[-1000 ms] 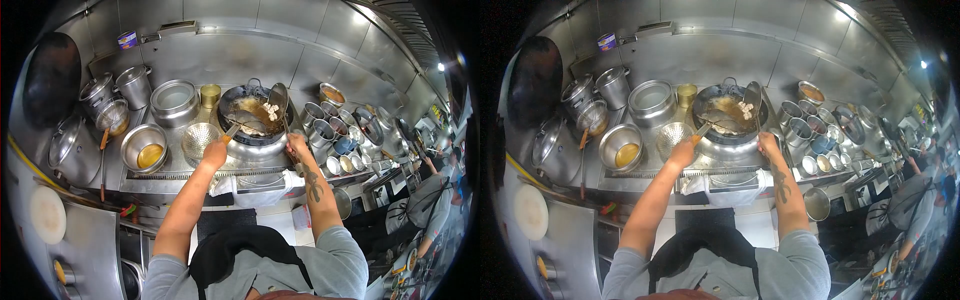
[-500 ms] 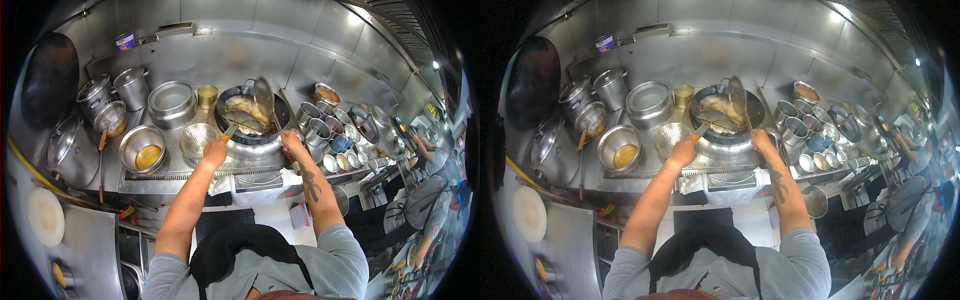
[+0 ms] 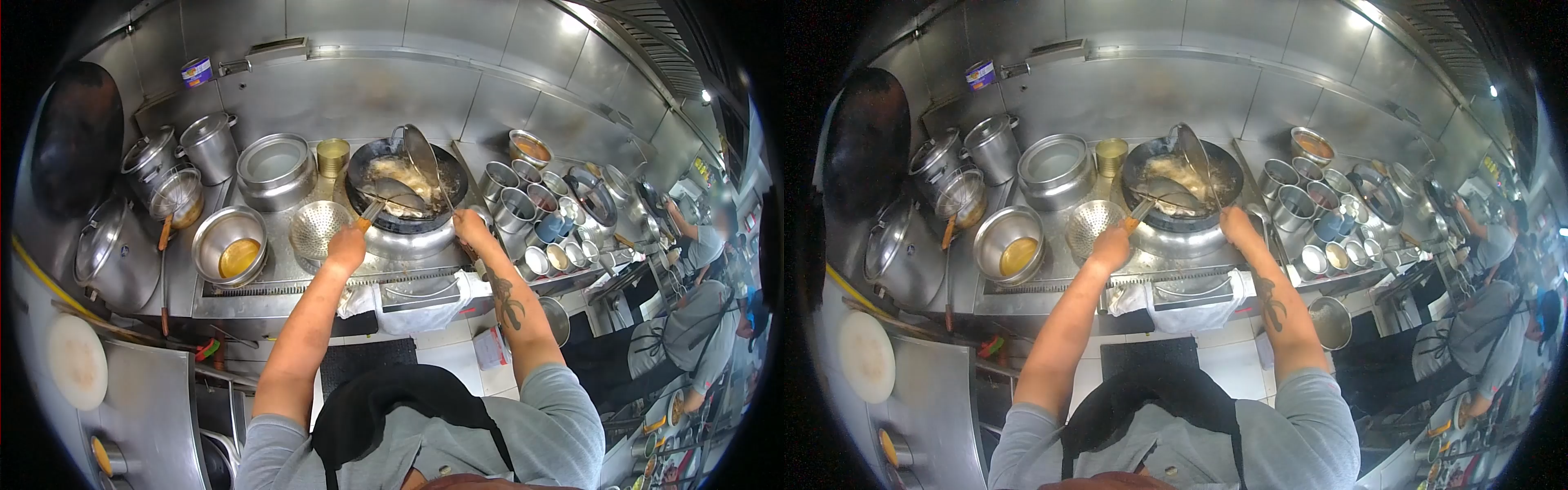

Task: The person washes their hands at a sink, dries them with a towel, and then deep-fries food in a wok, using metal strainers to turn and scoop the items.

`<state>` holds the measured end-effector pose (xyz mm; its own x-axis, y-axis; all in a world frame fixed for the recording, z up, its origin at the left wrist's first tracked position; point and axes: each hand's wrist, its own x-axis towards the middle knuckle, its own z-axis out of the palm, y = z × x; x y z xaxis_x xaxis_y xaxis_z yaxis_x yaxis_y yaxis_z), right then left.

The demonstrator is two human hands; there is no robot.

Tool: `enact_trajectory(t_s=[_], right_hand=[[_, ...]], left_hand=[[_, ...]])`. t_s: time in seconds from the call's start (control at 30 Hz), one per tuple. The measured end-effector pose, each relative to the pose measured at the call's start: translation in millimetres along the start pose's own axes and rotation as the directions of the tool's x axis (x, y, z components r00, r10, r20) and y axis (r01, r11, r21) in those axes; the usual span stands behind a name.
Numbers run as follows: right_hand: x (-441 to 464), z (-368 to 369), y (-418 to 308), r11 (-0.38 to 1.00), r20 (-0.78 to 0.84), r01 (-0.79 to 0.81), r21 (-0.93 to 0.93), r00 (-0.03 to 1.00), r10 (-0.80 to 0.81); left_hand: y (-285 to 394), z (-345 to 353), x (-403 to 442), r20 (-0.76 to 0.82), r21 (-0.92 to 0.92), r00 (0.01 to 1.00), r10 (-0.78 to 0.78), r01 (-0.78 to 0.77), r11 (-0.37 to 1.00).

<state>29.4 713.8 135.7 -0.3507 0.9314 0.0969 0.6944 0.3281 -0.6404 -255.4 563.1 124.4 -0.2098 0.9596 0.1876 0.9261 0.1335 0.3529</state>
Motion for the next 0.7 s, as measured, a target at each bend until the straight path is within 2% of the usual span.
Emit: enact_trajectory(t_s=[0.1, 0.2, 0.3, 0.4, 0.5, 0.53, 0.63, 0.7], right_hand=[[-5, -1, 5, 0.999, 0.025, 0.048, -0.008, 0.999, -0.048], [-7, -13, -4, 1.0, 0.122, 0.0, -0.016, 0.993, 0.002], [-13, -7, -5, 0.956, -0.067, 0.268, -0.122, 0.958, -0.277], [-13, -5, -15, 0.966, -0.031, 0.249, -0.064, 0.968, -0.251], [11, 6, -2, 0.967, 0.102, 0.164, -0.195, 0.984, -0.146], [16, 10, -1, 0.971, 0.074, 0.11, -0.212, 0.993, -0.096], [31, 15, 3, 0.933, -0.031, 0.217, -0.285, 0.971, -0.236], [29, 10, -14, 0.942, 0.0, 0.195, -0.275, 0.979, -0.202]], left_hand=[[-5, 9, 2, -0.02, 0.0, 1.0, 0.002, -0.002, 1.0], [-10, 15, 5, -0.036, -0.016, 0.999, 0.026, -0.027, 1.0], [-14, 24, 6, -0.082, -0.042, 0.996, 0.045, -0.049, 0.998], [-14, 28, 5, -0.076, -0.028, 0.996, 0.044, -0.046, 0.999], [-15, 27, 6, -0.052, -0.023, 0.997, 0.055, -0.057, 0.998], [-11, 22, 3, -0.047, -0.022, 0.998, 0.047, -0.048, 0.999], [-13, 21, 2, -0.057, -0.006, 0.998, 0.04, -0.04, 0.999], [-14, 22, 2, -0.061, -0.002, 0.997, 0.036, -0.037, 0.999]])
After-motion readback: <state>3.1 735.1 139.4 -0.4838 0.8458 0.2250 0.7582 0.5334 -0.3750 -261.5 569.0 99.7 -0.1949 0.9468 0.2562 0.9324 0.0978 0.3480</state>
